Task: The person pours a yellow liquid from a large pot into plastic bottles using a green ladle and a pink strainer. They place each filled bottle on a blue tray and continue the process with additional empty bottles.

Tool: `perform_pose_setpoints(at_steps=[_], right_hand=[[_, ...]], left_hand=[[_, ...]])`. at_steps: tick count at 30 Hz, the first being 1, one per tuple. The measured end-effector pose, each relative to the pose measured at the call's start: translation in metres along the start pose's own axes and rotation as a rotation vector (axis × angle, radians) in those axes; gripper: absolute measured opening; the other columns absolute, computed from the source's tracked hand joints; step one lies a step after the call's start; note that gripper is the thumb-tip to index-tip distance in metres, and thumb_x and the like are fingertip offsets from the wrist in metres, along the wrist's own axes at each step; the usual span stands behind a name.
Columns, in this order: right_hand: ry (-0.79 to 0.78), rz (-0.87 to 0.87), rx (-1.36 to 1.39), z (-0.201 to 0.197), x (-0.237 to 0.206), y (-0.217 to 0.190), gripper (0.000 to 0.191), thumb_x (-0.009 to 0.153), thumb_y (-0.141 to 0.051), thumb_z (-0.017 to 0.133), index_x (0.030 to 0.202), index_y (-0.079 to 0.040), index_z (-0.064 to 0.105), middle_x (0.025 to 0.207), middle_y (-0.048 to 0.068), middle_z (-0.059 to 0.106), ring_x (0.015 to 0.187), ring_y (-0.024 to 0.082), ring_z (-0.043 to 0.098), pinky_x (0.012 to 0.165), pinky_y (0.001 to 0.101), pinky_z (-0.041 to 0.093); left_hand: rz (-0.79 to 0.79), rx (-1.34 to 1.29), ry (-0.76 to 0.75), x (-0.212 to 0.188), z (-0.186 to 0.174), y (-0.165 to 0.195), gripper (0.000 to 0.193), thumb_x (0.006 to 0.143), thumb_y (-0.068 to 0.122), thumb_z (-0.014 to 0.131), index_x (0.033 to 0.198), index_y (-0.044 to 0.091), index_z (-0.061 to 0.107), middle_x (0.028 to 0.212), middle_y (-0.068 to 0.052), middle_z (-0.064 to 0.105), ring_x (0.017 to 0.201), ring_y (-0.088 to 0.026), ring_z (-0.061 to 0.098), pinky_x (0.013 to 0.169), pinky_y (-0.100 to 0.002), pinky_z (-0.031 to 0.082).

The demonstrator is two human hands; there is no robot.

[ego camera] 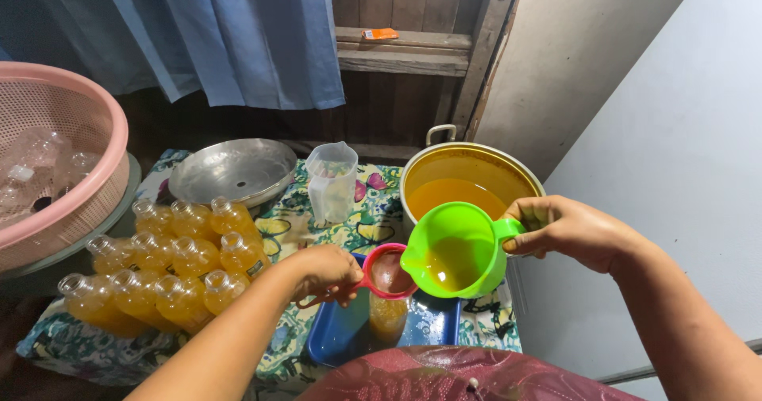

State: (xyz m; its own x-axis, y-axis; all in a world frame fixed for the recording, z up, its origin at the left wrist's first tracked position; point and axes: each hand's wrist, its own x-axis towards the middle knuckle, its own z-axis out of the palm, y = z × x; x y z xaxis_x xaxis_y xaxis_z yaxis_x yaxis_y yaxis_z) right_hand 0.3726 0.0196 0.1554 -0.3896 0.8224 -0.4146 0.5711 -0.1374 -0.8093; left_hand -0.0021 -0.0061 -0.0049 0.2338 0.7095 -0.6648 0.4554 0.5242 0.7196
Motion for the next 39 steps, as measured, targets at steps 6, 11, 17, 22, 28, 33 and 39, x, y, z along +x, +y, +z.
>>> perform_pose_setpoints(at_steps=[6, 11, 17, 22, 28, 33, 39], right_hand=[[0.017, 0.022, 0.059, -0.005, 0.000, 0.014, 0.022, 0.077, -0.016, 0.082, 0.095, -0.010, 0.071, 0.081, -0.002, 0.070, 0.073, 0.011, 0.058, 0.068, 0.0291, 0.044], [0.028, 0.000, 0.079, -0.007, -0.003, 0.018, 0.024, 0.075, -0.017, 0.083, 0.095, -0.009, 0.072, 0.081, -0.001, 0.070, 0.073, 0.011, 0.057, 0.068, 0.0292, 0.044], [0.069, -0.005, 0.118, -0.005, -0.008, 0.019, 0.023, 0.076, -0.016, 0.082, 0.095, -0.007, 0.071, 0.081, 0.000, 0.069, 0.072, 0.012, 0.055, 0.066, 0.0286, 0.043], [0.076, 0.006, 0.191, -0.006, -0.007, 0.019, 0.023, 0.077, -0.012, 0.080, 0.096, -0.007, 0.069, 0.081, 0.001, 0.069, 0.071, 0.011, 0.054, 0.065, 0.0275, 0.043], [0.079, -0.012, 0.287, -0.010, -0.010, 0.024, 0.019, 0.082, -0.009, 0.076, 0.098, -0.006, 0.067, 0.085, 0.002, 0.071, 0.076, 0.010, 0.058, 0.066, 0.0271, 0.044], [0.098, -0.022, 0.371, -0.018, -0.023, 0.027, 0.017, 0.084, -0.009, 0.074, 0.099, -0.007, 0.066, 0.088, 0.001, 0.070, 0.079, 0.009, 0.061, 0.067, 0.0269, 0.046], [0.138, -0.017, 0.410, -0.025, -0.039, 0.034, 0.015, 0.085, -0.008, 0.073, 0.098, -0.006, 0.066, 0.087, -0.001, 0.068, 0.078, 0.009, 0.060, 0.069, 0.0269, 0.048]], left_hand=[[0.010, -0.075, 0.015, 0.001, -0.006, -0.009, 0.012, 0.092, 0.015, 0.064, 0.094, 0.007, 0.073, 0.079, -0.010, 0.076, 0.066, -0.021, 0.074, 0.056, -0.031, 0.055], [0.176, -0.144, 0.242, -0.001, 0.002, 0.003, 0.013, 0.087, 0.014, 0.073, 0.089, 0.002, 0.071, 0.079, -0.010, 0.074, 0.069, -0.020, 0.072, 0.059, -0.034, 0.060], [0.669, 0.143, 0.652, -0.064, 0.027, 0.044, 0.021, 0.080, 0.025, 0.075, 0.079, 0.003, 0.074, 0.068, -0.005, 0.073, 0.063, -0.012, 0.067, 0.060, -0.032, 0.055], [0.255, 0.470, -0.221, -0.077, 0.061, 0.017, 0.032, 0.084, 0.036, 0.072, 0.088, 0.004, 0.076, 0.077, -0.011, 0.076, 0.071, -0.021, 0.072, 0.067, -0.035, 0.057], [0.096, 0.596, 0.389, -0.016, 0.104, -0.076, 0.079, 0.065, 0.046, 0.094, 0.120, -0.003, 0.066, 0.119, -0.026, 0.066, 0.111, -0.039, 0.065, 0.092, -0.045, 0.054], [0.227, 0.251, 0.630, 0.020, 0.107, -0.077, 0.097, 0.051, 0.042, 0.098, 0.132, 0.011, 0.056, 0.123, -0.017, 0.066, 0.117, -0.033, 0.063, 0.097, -0.040, 0.052], [0.218, 0.174, 0.658, 0.029, 0.119, -0.055, 0.079, 0.057, 0.039, 0.092, 0.125, 0.014, 0.059, 0.116, -0.015, 0.070, 0.111, -0.033, 0.068, 0.094, -0.042, 0.056]])
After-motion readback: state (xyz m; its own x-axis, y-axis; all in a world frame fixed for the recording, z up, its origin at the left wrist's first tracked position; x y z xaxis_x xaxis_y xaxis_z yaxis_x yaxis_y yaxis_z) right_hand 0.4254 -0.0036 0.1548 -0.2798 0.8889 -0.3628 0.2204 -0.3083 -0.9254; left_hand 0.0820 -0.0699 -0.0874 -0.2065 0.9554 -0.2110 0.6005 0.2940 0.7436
